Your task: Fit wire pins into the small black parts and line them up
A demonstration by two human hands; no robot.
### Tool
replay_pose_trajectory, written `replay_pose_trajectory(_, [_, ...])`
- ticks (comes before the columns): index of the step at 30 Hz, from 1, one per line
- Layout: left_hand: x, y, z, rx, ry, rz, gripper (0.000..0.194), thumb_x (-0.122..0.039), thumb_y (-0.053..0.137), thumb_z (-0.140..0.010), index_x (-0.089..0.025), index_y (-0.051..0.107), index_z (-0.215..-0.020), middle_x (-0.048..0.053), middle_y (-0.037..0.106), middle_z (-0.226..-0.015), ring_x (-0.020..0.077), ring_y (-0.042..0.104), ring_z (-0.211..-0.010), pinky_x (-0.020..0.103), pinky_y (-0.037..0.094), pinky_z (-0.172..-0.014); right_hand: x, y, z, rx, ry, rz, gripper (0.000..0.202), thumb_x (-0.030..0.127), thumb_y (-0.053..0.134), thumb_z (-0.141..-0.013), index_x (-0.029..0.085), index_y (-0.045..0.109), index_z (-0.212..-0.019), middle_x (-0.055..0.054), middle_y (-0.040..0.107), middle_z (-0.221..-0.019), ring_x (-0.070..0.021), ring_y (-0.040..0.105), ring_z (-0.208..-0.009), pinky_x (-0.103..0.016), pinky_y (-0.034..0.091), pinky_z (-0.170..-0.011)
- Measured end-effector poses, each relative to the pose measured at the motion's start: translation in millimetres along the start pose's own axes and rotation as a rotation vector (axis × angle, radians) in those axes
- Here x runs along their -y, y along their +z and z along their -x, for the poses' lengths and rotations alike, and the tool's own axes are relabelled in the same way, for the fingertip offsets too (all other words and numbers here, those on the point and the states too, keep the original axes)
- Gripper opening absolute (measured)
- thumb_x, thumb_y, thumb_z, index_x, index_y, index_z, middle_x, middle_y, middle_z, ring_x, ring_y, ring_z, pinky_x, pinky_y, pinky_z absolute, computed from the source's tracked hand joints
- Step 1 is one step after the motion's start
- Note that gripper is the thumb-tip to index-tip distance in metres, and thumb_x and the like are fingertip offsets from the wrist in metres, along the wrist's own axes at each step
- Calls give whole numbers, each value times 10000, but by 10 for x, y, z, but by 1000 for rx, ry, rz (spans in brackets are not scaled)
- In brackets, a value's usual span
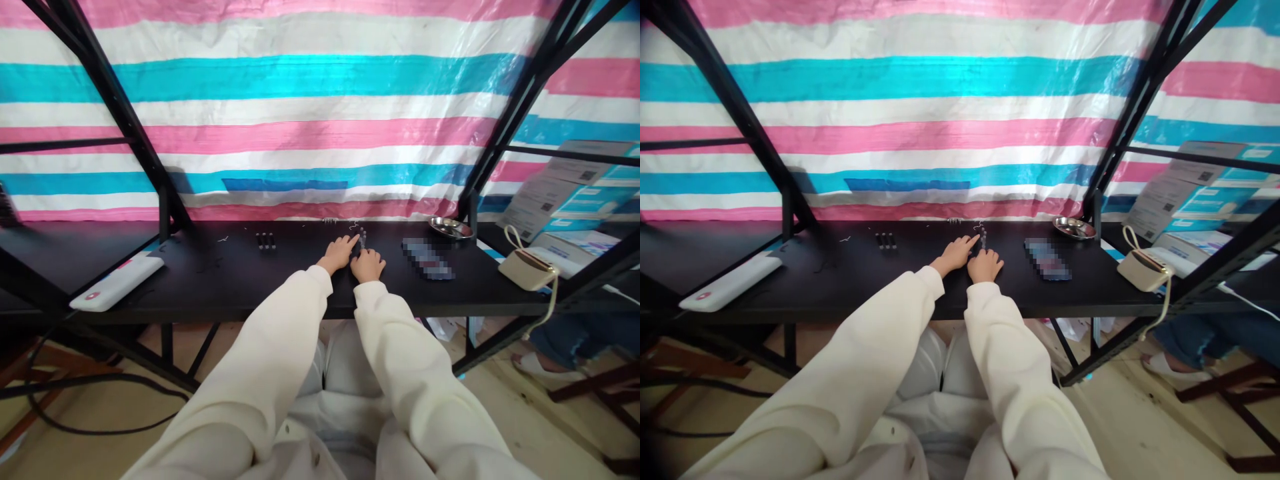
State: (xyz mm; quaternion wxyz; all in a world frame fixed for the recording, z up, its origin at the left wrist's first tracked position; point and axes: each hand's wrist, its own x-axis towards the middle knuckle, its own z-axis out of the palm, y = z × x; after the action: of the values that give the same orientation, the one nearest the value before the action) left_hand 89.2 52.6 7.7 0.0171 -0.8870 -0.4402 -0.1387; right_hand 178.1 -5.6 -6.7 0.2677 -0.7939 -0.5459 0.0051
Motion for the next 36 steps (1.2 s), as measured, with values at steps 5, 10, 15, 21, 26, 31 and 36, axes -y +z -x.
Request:
replay_pose_trajectory(5, [-24,54,-21,-108,-27,65,400,-145,432,-845,-209,498,-1234,103,585,-1106,218,548,-1001,318,424,-808,6,7,-8,16,-2,-12,374,228,430,-803,115,595,-1119,-190,535,-1192,-302,432,-1138,-482,267,-948])
replay_pose_trajectory(10, [49,31,18,-208,-159,248,183,-210,522,-821,-224,622,-974,55,666,-899,198,605,-840,295,436,-730,1,36,-12,40,-11,-8,398,280,403,-843,124,570,-1169,-172,496,-1279,-299,362,-1236,-520,210,-1010])
replay_pose_trajectory(15, [284,-13,242,-332,-235,458,132,-235,584,-783,-212,635,-902,26,672,-798,154,607,-745,263,447,-703,-5,76,-30,128,-21,41,476,344,346,-888,139,471,-1300,-141,358,-1424,-307,242,-1329,-543,143,-1049])
replay_pose_trajectory(21, [568,-37,603,-502,-439,765,137,-248,589,-756,-159,603,-859,12,637,-694,112,590,-602,233,473,-613,23,85,-58,239,-9,93,563,427,231,-921,165,315,-1413,-114,215,-1497,-317,128,-1371,-550,56,-1069])
replay_pose_trajectory(26, [566,-114,742,-555,-541,842,150,-253,588,-749,-149,585,-858,7,634,-684,85,551,-495,215,463,-545,33,68,-86,273,1,122,593,446,207,-914,160,269,-1430,-116,189,-1504,-312,103,-1377,-569,59,-1066])
replay_pose_trajectory(31, [525,-143,766,-563,-525,856,149,-253,591,-746,-144,584,-847,14,638,-686,87,552,-485,219,461,-543,18,84,-103,271,-2,127,612,447,203,-910,136,250,-1434,-116,184,-1505,-302,96,-1380,-562,53,-1074])
replay_pose_trajectory(36, [526,-136,766,-545,-513,845,133,-244,584,-749,-148,586,-840,12,640,-686,83,547,-477,212,453,-529,9,92,-78,283,-14,127,608,439,200,-913,126,254,-1432,-113,186,-1505,-285,115,-1379,-553,56,-1079])
